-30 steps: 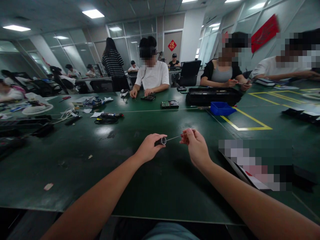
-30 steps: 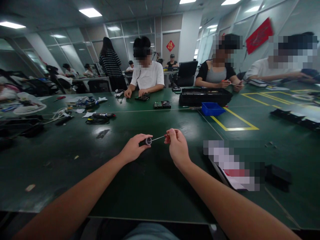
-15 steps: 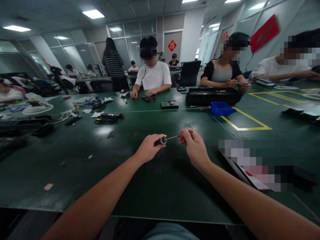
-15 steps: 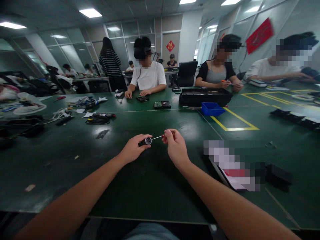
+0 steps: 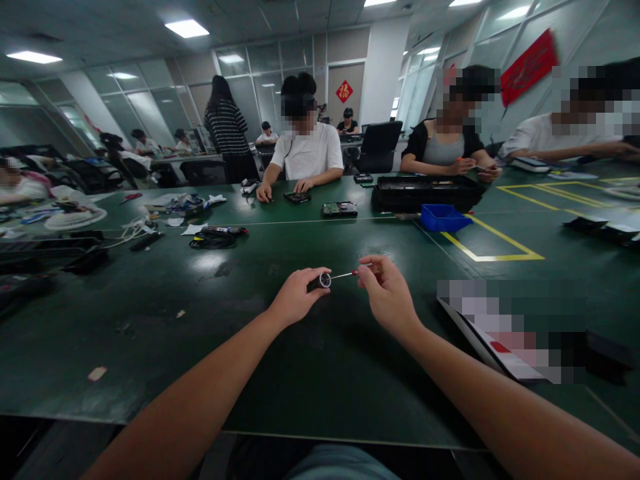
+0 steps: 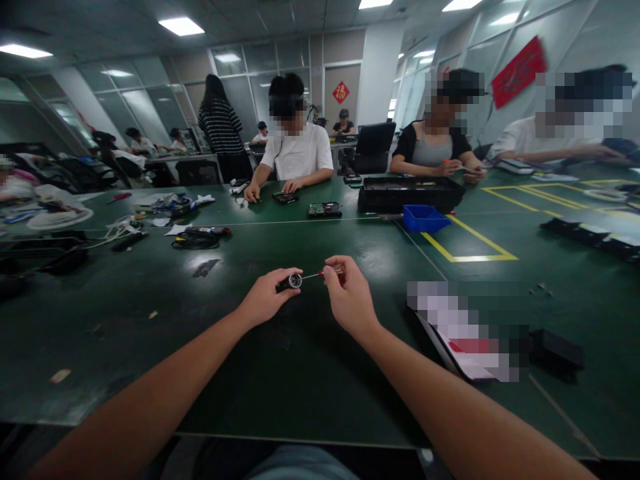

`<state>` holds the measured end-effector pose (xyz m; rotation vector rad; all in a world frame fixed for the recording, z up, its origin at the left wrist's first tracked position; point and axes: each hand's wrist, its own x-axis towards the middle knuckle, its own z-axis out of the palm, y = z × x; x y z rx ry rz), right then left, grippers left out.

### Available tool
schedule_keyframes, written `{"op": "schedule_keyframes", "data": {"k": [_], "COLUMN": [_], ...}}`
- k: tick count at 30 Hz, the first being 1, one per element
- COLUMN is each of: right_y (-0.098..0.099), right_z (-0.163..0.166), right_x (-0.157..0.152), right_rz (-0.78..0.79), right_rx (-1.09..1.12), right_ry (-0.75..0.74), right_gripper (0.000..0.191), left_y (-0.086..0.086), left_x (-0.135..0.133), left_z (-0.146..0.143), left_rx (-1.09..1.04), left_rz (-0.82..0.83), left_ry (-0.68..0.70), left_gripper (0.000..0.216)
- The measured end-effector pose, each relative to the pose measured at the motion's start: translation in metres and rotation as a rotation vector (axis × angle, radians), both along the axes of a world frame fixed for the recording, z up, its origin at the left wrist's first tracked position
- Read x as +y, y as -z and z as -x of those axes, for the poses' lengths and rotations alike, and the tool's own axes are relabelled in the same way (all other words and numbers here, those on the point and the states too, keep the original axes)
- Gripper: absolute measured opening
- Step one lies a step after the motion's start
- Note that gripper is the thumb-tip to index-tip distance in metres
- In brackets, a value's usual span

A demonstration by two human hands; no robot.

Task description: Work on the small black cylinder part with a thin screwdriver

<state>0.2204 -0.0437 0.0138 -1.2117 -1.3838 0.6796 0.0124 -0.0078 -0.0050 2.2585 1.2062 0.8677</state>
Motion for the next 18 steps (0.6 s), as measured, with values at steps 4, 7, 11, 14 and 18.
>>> {"op": "schedule_keyframes", "data": {"k": [4,7,11,14,18], "right_y": [0.002,0.0005,0.0022,0.0039,0.0048], "right_z": [0.0,0.0001,0.0003,-0.0001,0.0], "right_x": [-0.0008,-0.0024,-0.0028,-0.0023,-0.0006], "right_rz": [0.009,0.031,0.044,0.028,0.038], "right_rx": [-0.053,-0.098,-0.038,-0.043,-0.017], "right_ry": [-0.038,-0.026,-0.024,-0.061,-0.038], "right_gripper": [0.02,0.032,0.029,0.028,0.027], "left_y": [0.0005,0.0016,0.0013,0.0002,-0.0005], "left_x": [0.0007,0.001,0.0008,0.0007,0.0002], "left_z": [0.0009,0.0012,0.0009,0.0007,0.0007], "left_rx": [-0.003,-0.011,-0.016,-0.012,0.006], "left_rz": [0.001,-0.001,0.0,0.005,0.03], "left_ry": [0.01,0.015,0.012,0.003,0.0], "left_gripper": [0.038,0.038,0.037,0.039,0.038]}}
